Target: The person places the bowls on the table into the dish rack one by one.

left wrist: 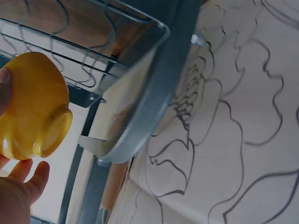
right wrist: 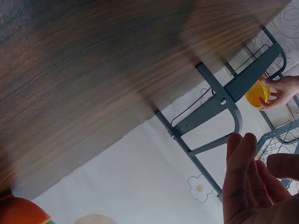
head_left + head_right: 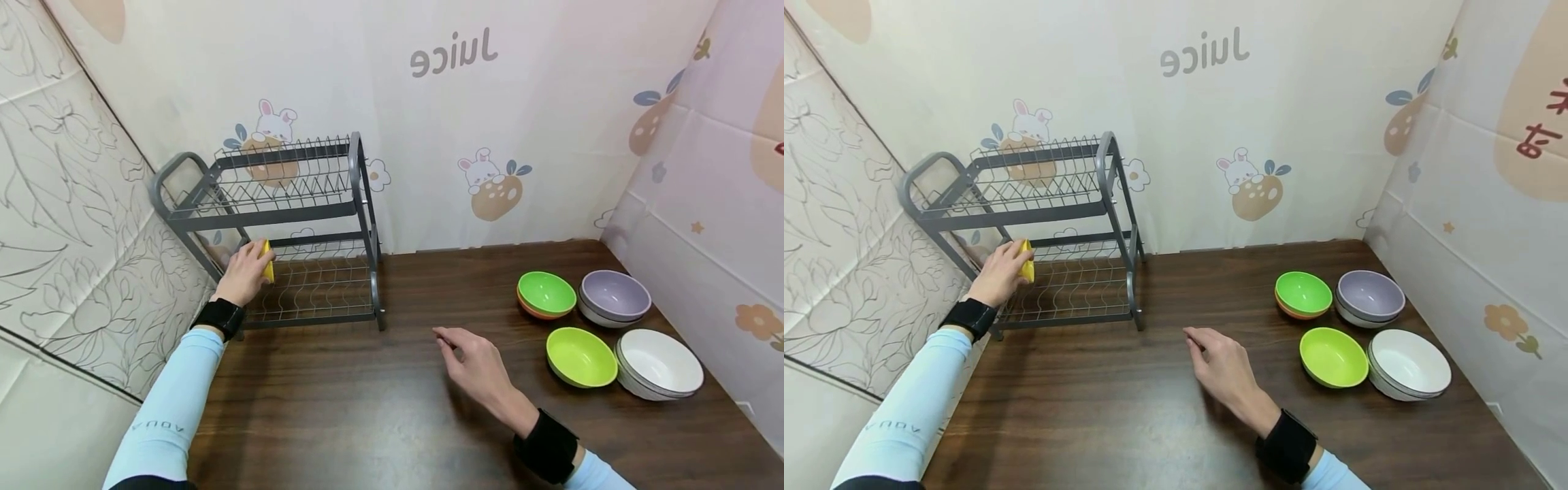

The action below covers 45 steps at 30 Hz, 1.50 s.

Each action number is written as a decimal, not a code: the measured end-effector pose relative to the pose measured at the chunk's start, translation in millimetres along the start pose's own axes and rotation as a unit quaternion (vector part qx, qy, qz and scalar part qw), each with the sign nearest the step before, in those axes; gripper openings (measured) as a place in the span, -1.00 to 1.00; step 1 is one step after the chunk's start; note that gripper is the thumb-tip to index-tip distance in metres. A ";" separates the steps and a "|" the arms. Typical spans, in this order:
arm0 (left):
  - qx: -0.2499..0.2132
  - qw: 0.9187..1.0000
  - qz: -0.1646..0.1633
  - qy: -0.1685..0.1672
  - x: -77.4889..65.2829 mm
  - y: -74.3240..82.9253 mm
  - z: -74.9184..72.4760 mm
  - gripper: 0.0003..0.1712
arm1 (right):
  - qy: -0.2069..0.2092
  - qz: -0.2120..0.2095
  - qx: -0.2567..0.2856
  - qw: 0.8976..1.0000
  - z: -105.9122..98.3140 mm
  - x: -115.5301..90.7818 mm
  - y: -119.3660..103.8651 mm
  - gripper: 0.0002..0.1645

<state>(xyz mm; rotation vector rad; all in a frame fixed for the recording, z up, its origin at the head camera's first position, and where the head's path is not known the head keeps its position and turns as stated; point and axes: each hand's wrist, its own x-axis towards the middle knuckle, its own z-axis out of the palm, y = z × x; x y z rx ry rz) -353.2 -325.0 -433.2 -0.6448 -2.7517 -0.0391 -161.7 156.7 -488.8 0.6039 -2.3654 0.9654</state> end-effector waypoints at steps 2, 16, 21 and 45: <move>0.009 1.000 0.008 0.000 2.7 -3.9 2.9 -0.30 | -0.001 0.003 0.002 1.000 -0.4 -0.1 0.4 -0.72; 0.023 0.999 0.036 0.022 17.2 -23.1 21.3 -0.24 | -0.002 0.012 -0.001 1.000 -0.1 -3.6 3.0 -0.72; 0.024 0.999 0.035 0.013 20.5 -27.6 19.9 -0.26 | -0.002 0.013 0.004 1.000 0.6 -3.6 2.6 -0.73; -0.005 0.998 -0.044 -0.036 27.3 -40.2 25.4 -0.26 | -0.011 0.025 -0.006 1.000 0.8 -5.4 5.8 -0.73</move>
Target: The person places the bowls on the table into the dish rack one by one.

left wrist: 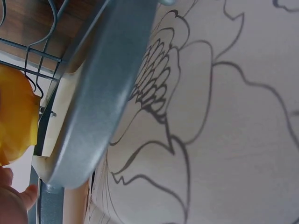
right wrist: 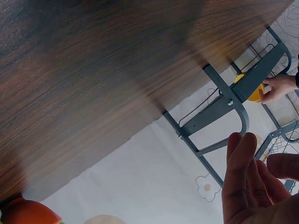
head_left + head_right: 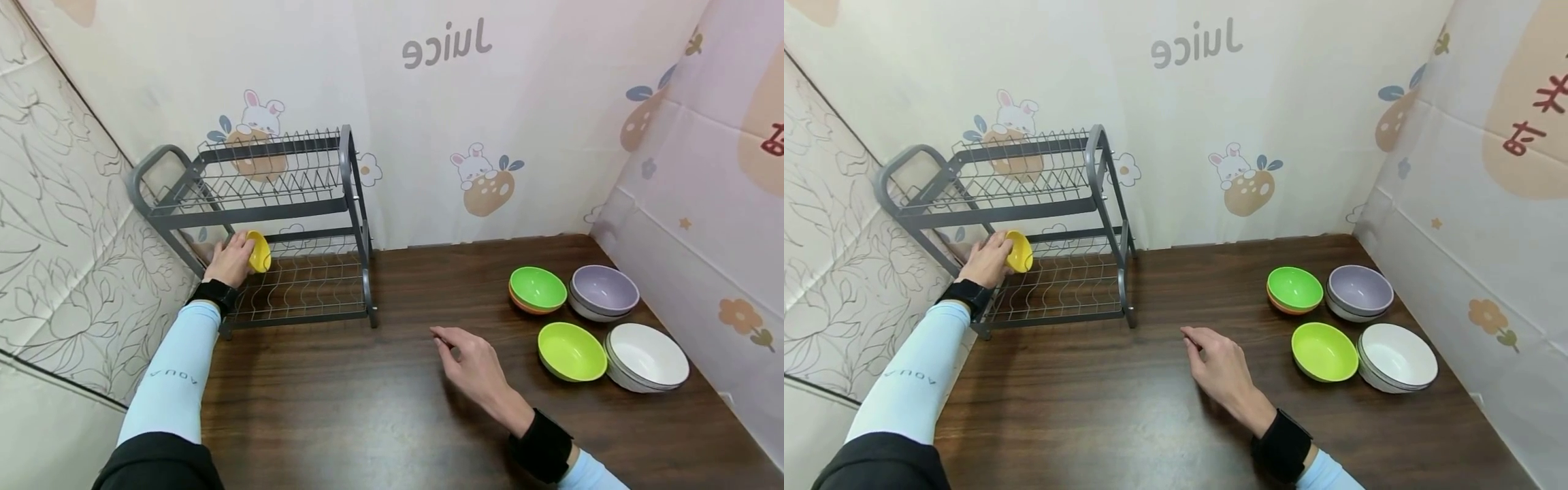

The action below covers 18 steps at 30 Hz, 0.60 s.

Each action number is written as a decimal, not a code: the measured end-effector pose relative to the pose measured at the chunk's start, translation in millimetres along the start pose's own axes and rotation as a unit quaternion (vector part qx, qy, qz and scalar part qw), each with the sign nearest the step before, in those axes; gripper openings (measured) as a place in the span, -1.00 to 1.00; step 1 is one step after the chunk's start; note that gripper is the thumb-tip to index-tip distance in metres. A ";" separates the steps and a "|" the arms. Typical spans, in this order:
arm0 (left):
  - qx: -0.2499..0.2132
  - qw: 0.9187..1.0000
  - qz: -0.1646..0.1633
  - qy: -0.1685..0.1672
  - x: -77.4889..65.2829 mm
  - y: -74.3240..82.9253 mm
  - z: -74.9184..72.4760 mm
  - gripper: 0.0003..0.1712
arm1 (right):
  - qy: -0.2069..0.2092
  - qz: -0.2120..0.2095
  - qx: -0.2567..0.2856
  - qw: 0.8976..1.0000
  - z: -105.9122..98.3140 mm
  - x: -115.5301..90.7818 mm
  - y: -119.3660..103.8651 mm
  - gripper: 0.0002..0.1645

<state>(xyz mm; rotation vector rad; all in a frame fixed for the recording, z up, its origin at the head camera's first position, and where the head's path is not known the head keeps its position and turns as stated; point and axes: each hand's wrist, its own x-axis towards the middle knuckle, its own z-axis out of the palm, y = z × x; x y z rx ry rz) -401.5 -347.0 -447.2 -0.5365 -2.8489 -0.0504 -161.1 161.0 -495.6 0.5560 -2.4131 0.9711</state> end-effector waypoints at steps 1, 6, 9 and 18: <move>0.004 1.000 0.000 -0.001 0.3 0.2 0.1 -0.26 | 0.000 -0.001 -0.001 1.000 -0.1 -0.3 0.1 -0.73; 0.018 1.000 0.007 0.005 1.6 -0.1 -8.7 -0.17 | 0.001 -0.007 0.001 1.000 0.5 3.7 0.3 -0.73; 0.003 0.999 0.005 0.051 0.8 7.1 -19.3 -0.22 | 0.000 -0.004 0.004 1.000 2.0 6.6 -0.4 -0.73; -0.112 0.988 0.016 0.107 -59.9 150.4 -30.4 -0.75 | 0.003 -0.009 0.004 1.000 10.8 3.8 -3.9 -0.76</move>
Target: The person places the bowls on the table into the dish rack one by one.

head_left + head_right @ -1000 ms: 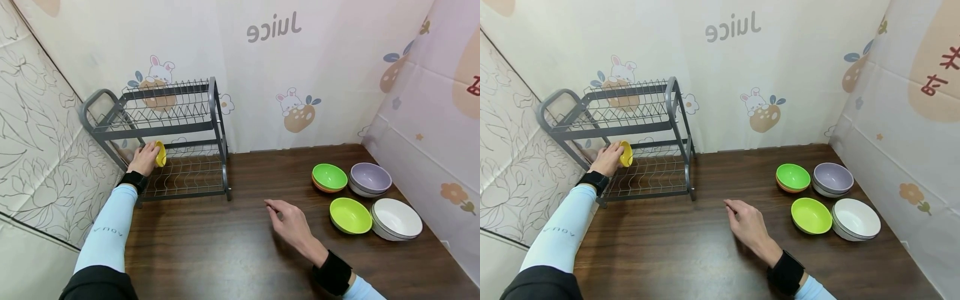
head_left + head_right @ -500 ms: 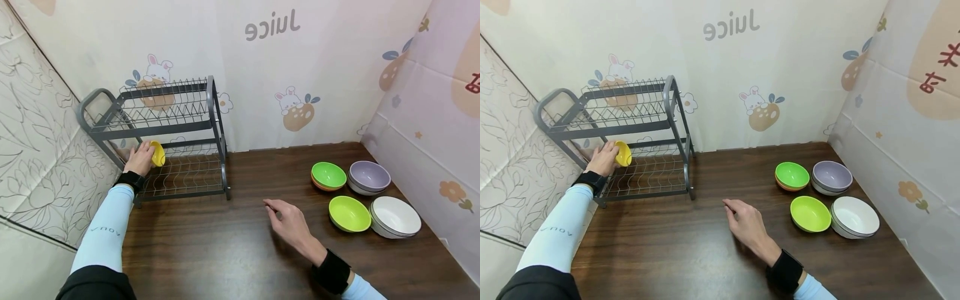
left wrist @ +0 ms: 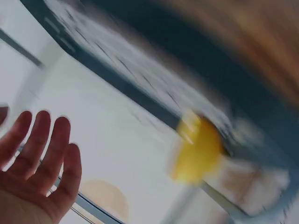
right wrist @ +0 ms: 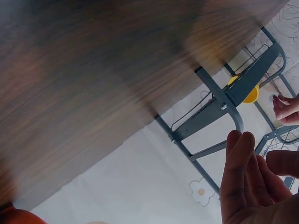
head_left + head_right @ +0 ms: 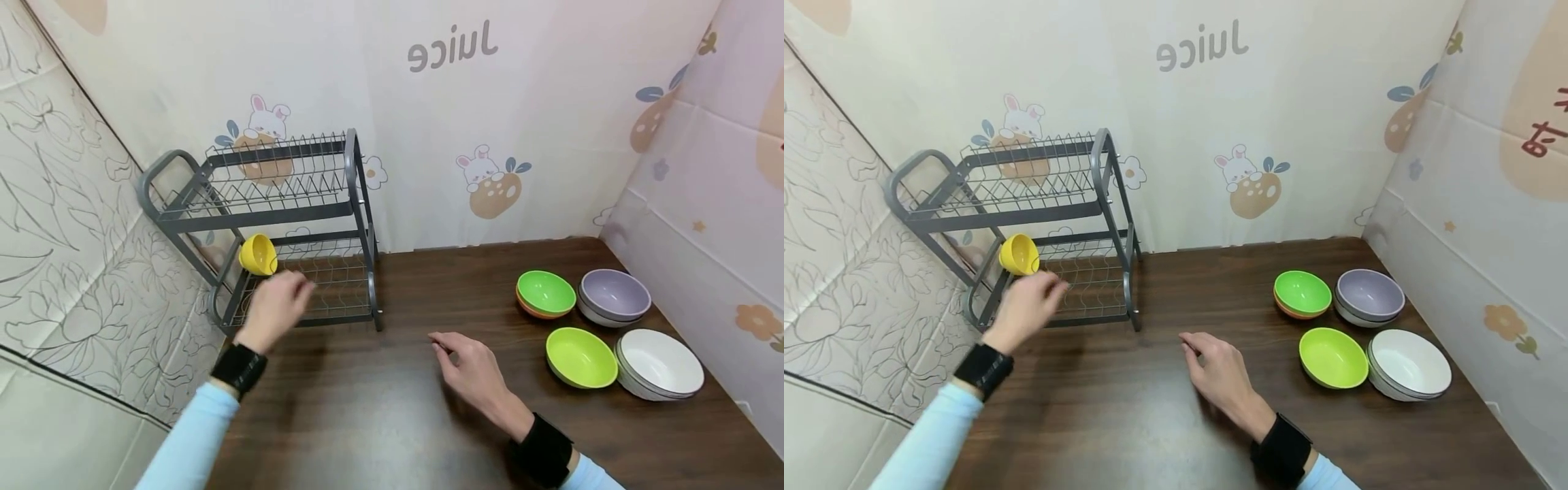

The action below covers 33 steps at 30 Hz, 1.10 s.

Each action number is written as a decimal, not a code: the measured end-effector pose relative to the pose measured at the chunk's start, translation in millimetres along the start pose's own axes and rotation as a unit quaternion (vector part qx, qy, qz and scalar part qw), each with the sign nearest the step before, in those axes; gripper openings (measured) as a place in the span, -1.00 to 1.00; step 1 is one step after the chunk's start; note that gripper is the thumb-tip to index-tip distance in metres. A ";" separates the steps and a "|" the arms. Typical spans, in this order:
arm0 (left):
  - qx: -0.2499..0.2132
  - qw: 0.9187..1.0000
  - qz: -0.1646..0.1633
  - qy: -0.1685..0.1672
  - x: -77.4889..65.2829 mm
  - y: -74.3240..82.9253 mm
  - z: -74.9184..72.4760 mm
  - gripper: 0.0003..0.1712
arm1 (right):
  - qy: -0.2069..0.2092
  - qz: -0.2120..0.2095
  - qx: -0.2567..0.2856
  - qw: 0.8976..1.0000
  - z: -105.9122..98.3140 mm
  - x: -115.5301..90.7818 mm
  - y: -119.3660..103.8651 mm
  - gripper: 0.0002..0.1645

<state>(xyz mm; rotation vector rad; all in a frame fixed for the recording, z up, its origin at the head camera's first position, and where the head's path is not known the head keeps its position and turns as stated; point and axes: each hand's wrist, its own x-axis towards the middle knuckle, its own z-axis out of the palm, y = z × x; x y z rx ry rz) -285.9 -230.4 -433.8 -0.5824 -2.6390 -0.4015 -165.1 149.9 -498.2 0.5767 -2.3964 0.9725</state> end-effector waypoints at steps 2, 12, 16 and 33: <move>-0.005 0.999 0.027 -0.019 -19.2 32.8 13.4 -0.74 | 0.001 -0.005 0.002 1.000 1.3 0.4 -0.9 -0.77; -0.047 0.995 0.082 0.035 -66.5 130.2 47.0 -0.91 | 0.010 -0.017 0.029 0.999 7.0 3.6 -8.7 -0.82; -0.053 0.995 0.075 0.050 -72.0 146.8 53.2 -0.90 | 0.003 -0.015 0.036 0.999 9.1 2.1 -10.8 -0.84; -0.077 0.996 0.017 0.052 -79.8 147.8 58.1 -0.87 | 0.113 0.020 -0.149 0.982 -72.6 -35.7 46.0 -0.75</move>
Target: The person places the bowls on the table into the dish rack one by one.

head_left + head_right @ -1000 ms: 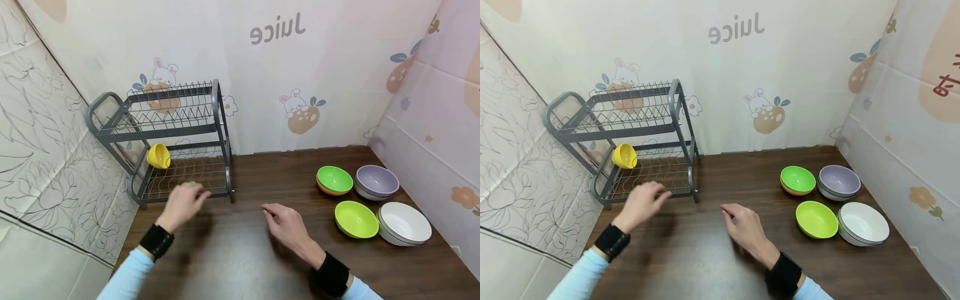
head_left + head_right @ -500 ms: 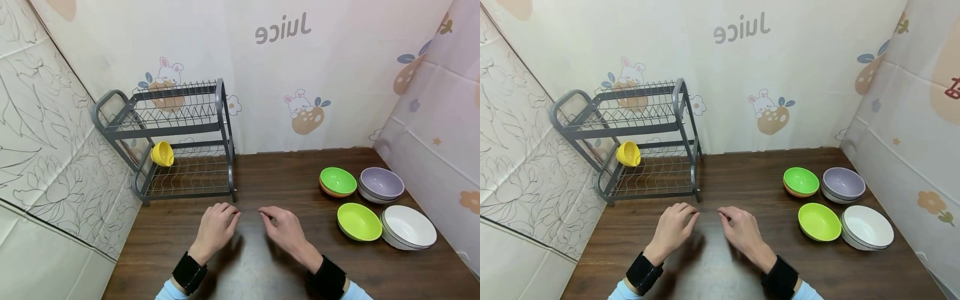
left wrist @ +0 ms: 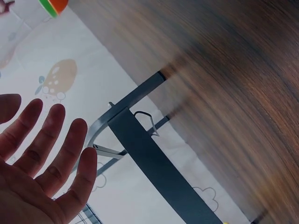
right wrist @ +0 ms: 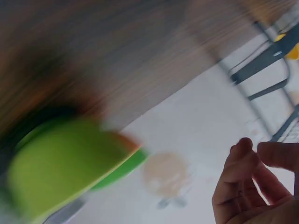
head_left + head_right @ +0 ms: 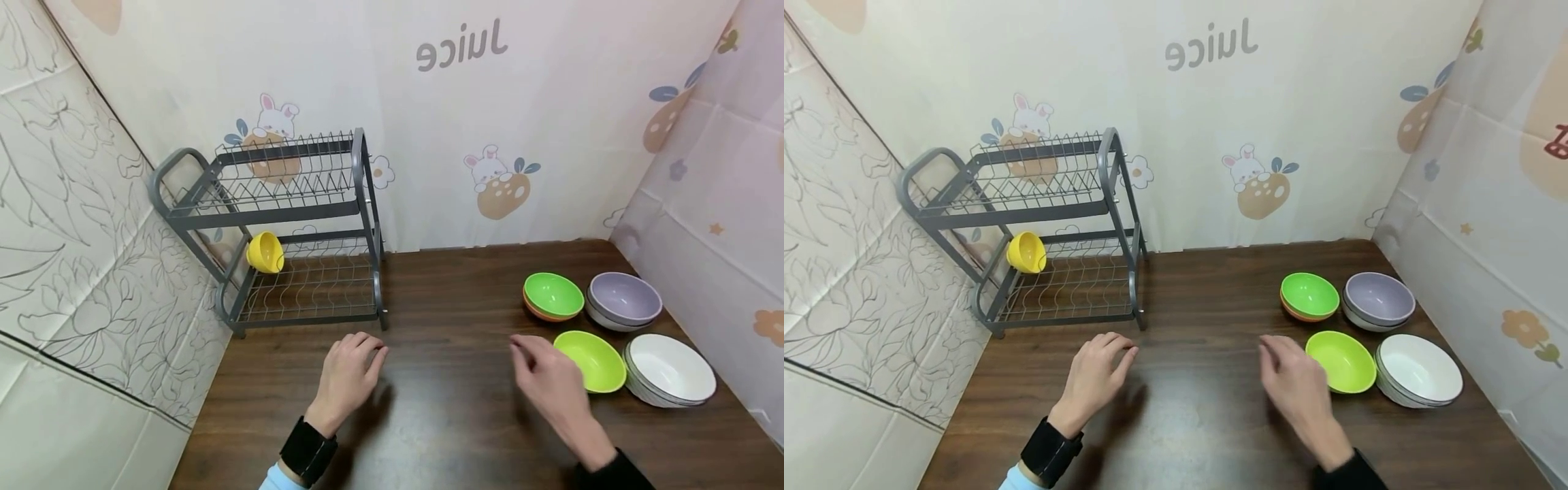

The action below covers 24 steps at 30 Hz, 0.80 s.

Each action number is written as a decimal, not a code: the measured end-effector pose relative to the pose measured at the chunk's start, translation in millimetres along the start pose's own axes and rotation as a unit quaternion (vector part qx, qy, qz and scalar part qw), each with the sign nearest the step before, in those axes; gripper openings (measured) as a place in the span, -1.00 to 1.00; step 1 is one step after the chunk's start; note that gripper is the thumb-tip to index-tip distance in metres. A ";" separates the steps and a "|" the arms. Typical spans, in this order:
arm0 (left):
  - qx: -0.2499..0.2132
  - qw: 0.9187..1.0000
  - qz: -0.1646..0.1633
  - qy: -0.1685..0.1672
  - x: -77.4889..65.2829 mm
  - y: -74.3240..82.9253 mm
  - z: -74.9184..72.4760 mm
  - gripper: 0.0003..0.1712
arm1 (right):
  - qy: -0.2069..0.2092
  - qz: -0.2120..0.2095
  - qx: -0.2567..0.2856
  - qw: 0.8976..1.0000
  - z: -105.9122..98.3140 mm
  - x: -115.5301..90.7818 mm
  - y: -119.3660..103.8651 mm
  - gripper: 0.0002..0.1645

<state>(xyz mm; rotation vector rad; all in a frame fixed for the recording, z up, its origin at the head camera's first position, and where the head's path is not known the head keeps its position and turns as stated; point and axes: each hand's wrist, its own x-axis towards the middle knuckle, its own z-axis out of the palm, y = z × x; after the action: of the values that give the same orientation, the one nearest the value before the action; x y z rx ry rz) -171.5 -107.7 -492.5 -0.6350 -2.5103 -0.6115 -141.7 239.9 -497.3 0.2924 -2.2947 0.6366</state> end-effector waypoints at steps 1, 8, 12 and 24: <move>0.000 1.000 -0.003 0.000 -0.5 -0.1 -0.3 -0.87 | 0.001 0.015 -0.016 1.000 -8.7 -3.4 6.8 -0.74; -0.012 1.000 -0.014 0.003 -0.7 -0.8 1.5 -0.94 | -0.099 0.180 -0.112 0.972 -58.5 -26.4 35.8 -0.53; -0.019 1.000 -0.013 0.001 -1.0 -0.2 2.8 -0.92 | -0.174 0.200 -0.112 0.958 -68.3 -34.5 45.0 -0.53; -0.025 1.000 -0.019 0.005 -3.8 -0.5 3.2 -0.91 | -0.222 0.191 -0.105 0.950 -61.4 -44.8 59.2 -0.71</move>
<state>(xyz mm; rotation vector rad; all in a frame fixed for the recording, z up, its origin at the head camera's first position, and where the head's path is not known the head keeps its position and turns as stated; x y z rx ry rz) -169.9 -107.7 -497.3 -0.6014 -2.5099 -0.6908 -96.2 323.5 -512.3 -0.1352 -2.8643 0.5440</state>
